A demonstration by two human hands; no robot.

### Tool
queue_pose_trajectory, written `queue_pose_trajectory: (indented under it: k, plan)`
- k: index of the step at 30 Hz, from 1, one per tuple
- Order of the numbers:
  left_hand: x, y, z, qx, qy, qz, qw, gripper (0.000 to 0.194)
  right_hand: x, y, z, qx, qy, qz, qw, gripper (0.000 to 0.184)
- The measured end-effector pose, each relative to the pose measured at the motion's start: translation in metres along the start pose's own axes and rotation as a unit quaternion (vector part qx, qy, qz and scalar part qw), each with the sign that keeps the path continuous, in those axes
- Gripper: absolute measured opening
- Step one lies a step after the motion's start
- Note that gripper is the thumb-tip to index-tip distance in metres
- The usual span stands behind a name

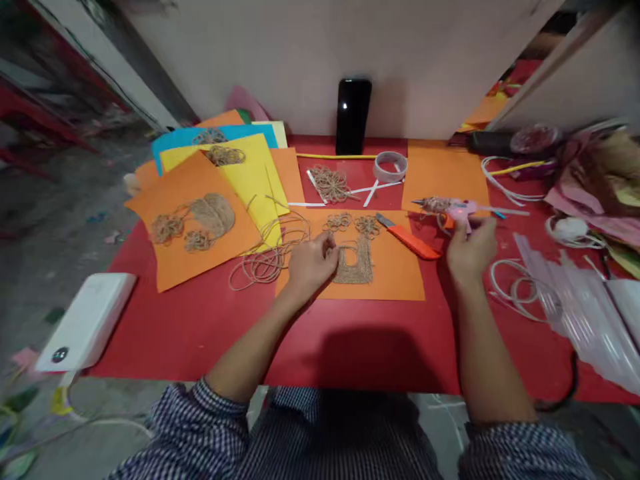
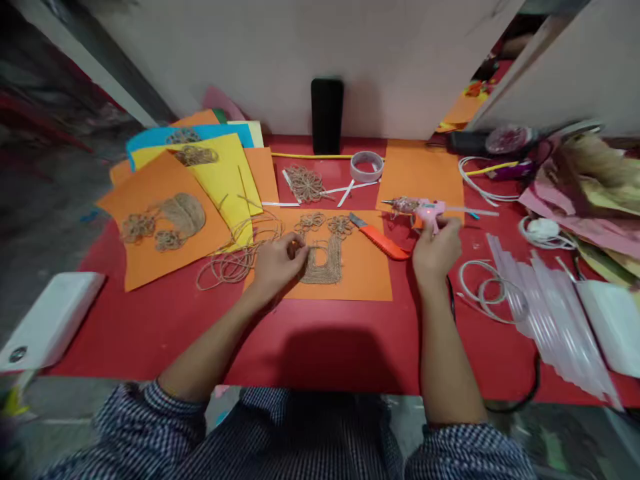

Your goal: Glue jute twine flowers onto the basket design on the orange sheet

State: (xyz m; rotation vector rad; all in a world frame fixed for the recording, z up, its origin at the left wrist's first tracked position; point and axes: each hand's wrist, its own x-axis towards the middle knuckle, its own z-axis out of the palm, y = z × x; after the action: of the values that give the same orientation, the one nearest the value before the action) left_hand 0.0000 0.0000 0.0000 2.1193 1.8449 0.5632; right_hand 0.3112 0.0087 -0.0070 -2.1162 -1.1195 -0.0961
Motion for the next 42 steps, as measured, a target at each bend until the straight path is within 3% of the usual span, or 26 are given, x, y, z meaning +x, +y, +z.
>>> queue_pose_trajectory:
  k: [7,11,14,16,19,22,42]
  plan:
    - [0.003,0.001,-0.001,-0.01,-0.006,-0.016,1.0,0.023,0.002,0.005,0.002,-0.049,-0.049,0.0,0.998,0.028]
    - [0.004,0.002,0.001,-0.016,-0.005,-0.017,1.0,0.022,0.002,0.001,-0.001,-0.064,-0.013,-0.08,0.995,0.028]
    - [0.004,0.003,0.002,-0.014,-0.007,-0.017,1.0,0.021,-0.013,-0.02,-0.004,-0.045,-0.02,-0.186,0.981,0.029]
    - [0.004,0.003,0.002,-0.011,-0.012,-0.018,1.0,0.021,-0.033,-0.041,-0.003,-0.007,-0.07,-0.276,0.959,0.03]
    - [0.004,0.002,0.002,-0.007,-0.016,-0.016,1.0,0.02,-0.067,-0.07,0.003,0.031,-0.168,-0.398,0.901,0.031]
    - [0.004,0.002,0.001,-0.004,-0.017,-0.009,1.0,0.02,-0.086,-0.086,0.01,0.007,-0.223,-0.464,0.857,0.031]
    - [0.005,0.005,0.002,0.019,-0.031,-0.019,0.999,0.027,-0.088,-0.087,0.016,-0.039,-0.242,-0.468,0.849,0.026]
